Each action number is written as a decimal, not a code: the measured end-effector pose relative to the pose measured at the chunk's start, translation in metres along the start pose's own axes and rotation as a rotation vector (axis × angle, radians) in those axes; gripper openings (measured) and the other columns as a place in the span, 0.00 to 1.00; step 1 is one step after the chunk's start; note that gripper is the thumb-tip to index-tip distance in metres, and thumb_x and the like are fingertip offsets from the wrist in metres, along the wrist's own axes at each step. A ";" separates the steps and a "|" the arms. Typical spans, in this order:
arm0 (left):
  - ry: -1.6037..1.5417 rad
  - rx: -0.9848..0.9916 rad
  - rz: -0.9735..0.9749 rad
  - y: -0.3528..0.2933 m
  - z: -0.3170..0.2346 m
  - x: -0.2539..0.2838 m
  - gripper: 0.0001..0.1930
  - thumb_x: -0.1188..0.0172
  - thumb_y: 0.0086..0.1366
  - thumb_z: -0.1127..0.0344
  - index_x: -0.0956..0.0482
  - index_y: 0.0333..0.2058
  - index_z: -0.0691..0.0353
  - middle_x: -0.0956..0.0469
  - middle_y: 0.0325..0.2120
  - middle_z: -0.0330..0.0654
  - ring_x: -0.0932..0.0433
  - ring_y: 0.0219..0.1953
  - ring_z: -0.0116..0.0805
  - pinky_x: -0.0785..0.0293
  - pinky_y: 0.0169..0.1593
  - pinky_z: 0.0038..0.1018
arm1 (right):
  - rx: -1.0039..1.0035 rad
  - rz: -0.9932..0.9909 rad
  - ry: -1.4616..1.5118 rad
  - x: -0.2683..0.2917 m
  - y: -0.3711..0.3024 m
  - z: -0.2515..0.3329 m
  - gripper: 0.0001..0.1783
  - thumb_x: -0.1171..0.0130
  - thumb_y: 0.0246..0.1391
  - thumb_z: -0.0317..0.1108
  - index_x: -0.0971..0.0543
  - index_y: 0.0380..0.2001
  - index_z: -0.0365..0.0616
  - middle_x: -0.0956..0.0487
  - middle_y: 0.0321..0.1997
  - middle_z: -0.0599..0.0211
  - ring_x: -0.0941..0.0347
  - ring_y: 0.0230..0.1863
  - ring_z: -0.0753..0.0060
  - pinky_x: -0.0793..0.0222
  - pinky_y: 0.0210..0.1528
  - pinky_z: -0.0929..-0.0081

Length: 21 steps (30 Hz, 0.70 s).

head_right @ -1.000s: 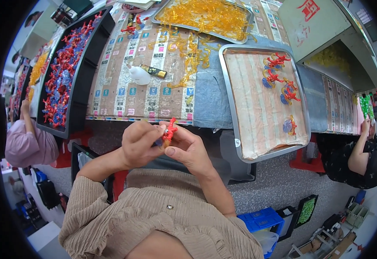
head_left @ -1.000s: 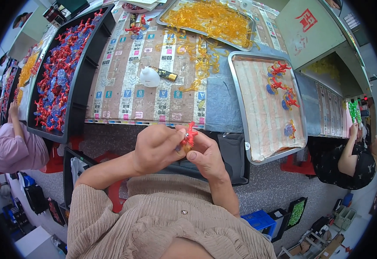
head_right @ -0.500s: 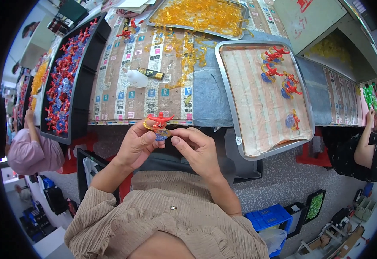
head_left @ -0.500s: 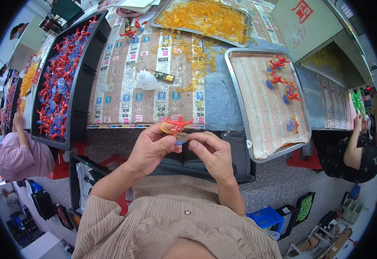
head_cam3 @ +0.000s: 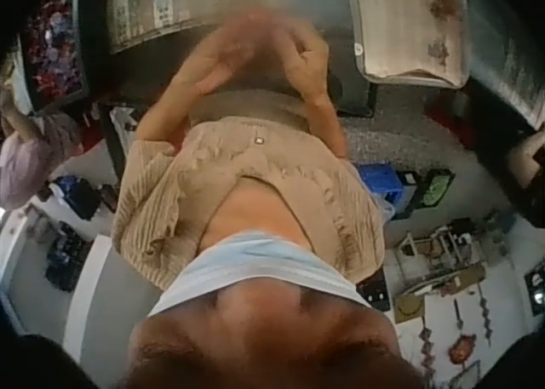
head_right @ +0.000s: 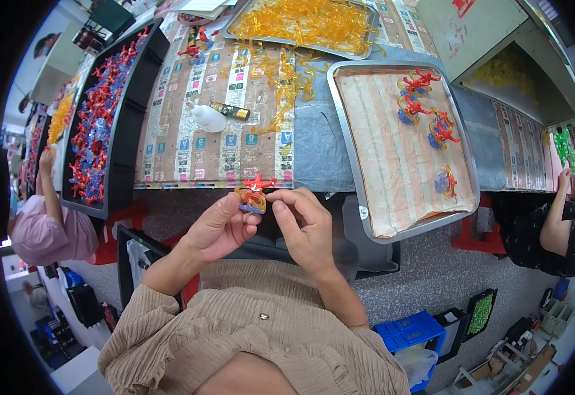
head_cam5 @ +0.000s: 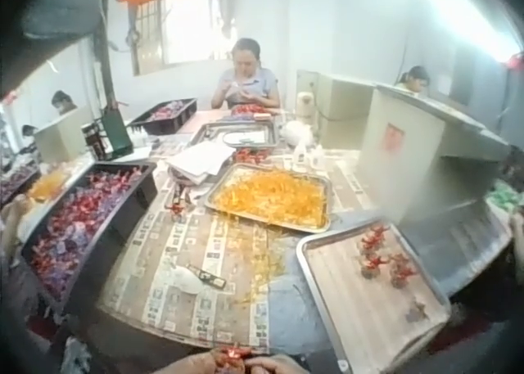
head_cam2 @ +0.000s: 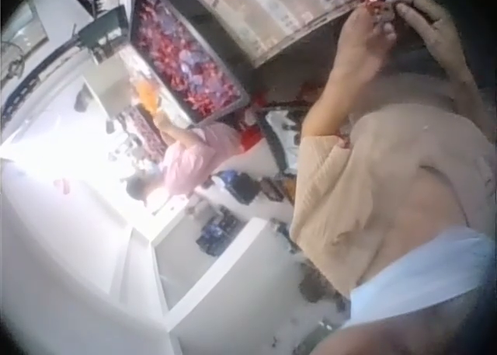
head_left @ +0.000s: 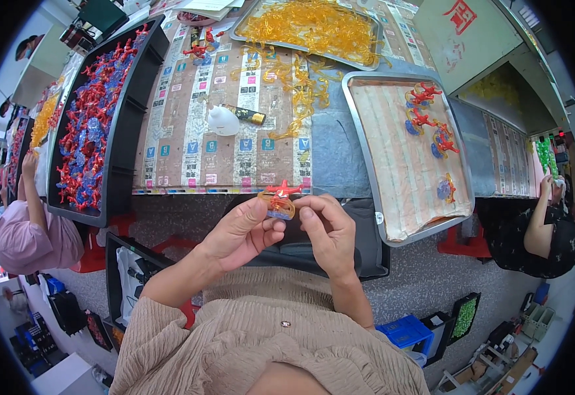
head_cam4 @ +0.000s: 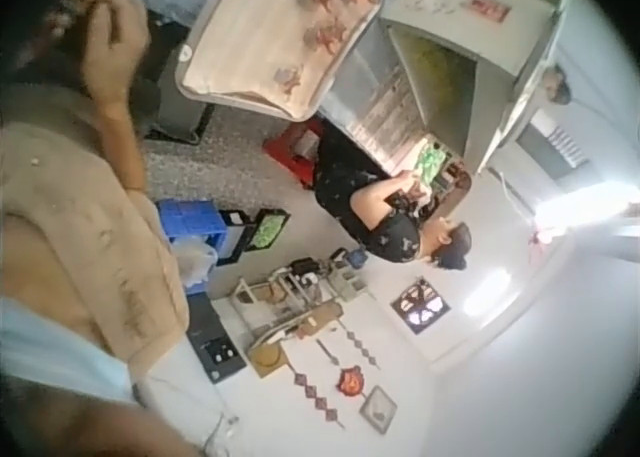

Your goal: The person assembles small plastic toy figures by gluing them to circular gold bases with a glue bottle.

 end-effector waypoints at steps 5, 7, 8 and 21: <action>-0.040 0.025 -0.025 0.002 0.002 0.000 0.22 0.47 0.66 0.51 0.29 0.48 0.65 0.22 0.34 0.39 0.22 0.35 0.27 0.20 0.41 0.24 | -0.239 -0.017 0.000 0.002 -0.005 0.005 0.10 0.42 0.56 0.26 0.20 0.42 0.39 0.26 0.29 0.73 0.32 0.30 0.87 0.36 0.31 0.87; -0.091 0.059 -0.012 0.003 0.004 -0.002 0.23 0.49 0.67 0.50 0.29 0.48 0.65 0.23 0.34 0.39 0.22 0.35 0.27 0.19 0.40 0.23 | -0.163 -0.038 -0.033 0.004 -0.004 0.007 0.11 0.41 0.55 0.25 0.20 0.43 0.40 0.27 0.30 0.73 0.32 0.30 0.87 0.36 0.31 0.88; -0.092 0.058 -0.012 0.004 0.004 0.000 0.23 0.49 0.67 0.50 0.29 0.48 0.65 0.23 0.34 0.39 0.22 0.35 0.27 0.19 0.40 0.23 | -0.087 -0.060 -0.065 0.006 -0.003 0.008 0.12 0.40 0.54 0.24 0.20 0.43 0.40 0.27 0.31 0.73 0.33 0.31 0.87 0.36 0.31 0.88; 0.021 -0.041 0.042 0.003 0.002 -0.007 0.17 0.45 0.67 0.61 0.28 0.50 0.64 0.22 0.41 0.40 0.21 0.39 0.27 0.20 0.45 0.24 | 0.034 0.013 -0.024 0.006 -0.002 0.005 0.06 0.37 0.51 0.24 0.19 0.34 0.37 0.29 0.36 0.71 0.33 0.33 0.85 0.37 0.31 0.89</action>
Point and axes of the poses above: each hand's wrist, its own y-axis towards the middle knuckle, its own x-axis out of the back of the hand, z = x × y, the point moved 4 cm from there along y, towards the middle knuckle
